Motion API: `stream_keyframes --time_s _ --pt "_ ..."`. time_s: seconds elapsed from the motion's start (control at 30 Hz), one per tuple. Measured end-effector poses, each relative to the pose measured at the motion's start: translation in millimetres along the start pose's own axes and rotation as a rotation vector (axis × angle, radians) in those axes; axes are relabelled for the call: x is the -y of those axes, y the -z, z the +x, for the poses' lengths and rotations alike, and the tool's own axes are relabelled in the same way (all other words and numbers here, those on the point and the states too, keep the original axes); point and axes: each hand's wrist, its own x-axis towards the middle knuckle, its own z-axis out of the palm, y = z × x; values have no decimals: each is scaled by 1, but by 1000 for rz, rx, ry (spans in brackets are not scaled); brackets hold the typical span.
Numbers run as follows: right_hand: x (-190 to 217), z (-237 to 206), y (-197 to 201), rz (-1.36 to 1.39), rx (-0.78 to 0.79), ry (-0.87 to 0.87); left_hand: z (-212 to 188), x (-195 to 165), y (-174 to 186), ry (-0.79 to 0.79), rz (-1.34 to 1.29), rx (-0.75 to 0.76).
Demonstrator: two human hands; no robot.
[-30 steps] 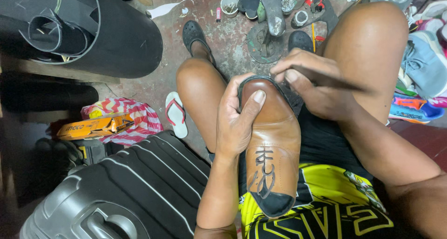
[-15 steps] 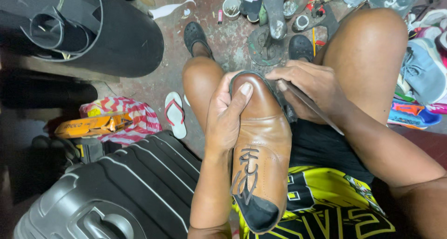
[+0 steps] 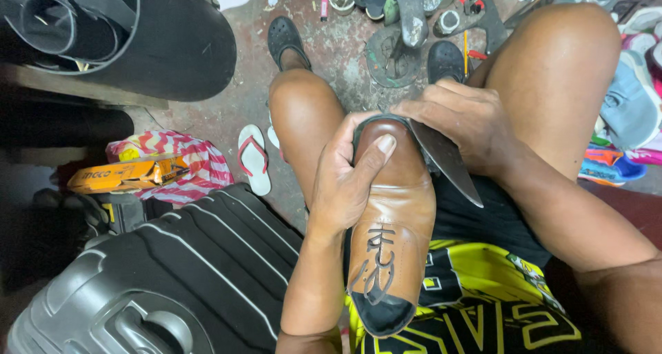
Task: The person is repairing a brown leather shoe by using a curved metal tool to scrape and smooth the sole and edges. They hold the shoe with one hand and manipulate the tool with the other, working on different sections of the sole and upper.
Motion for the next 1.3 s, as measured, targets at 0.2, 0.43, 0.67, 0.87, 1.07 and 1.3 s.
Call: stream_keyframes --time_s 0.2,0.43,0.67,0.87,1.07,1.3 --pt "-6 -5 1 -40 32 27 -3 3 -2 -5 -19 7" --pt "-12 -10 7 -78 87 53 -6 5 -10 -18 -18 40" --pt "-23 -15 12 -57 85 65 -6 2 -19 -3 61 28" --pt "-24 -17 17 -56 109 35 -7 3 -23 -3 147 16" --pt "-15 -22 26 -7 98 11 -2 17 -20 39 -105 45" --pt "-13 -23 17 -48 107 11 4 27 -11 123 -362 78"
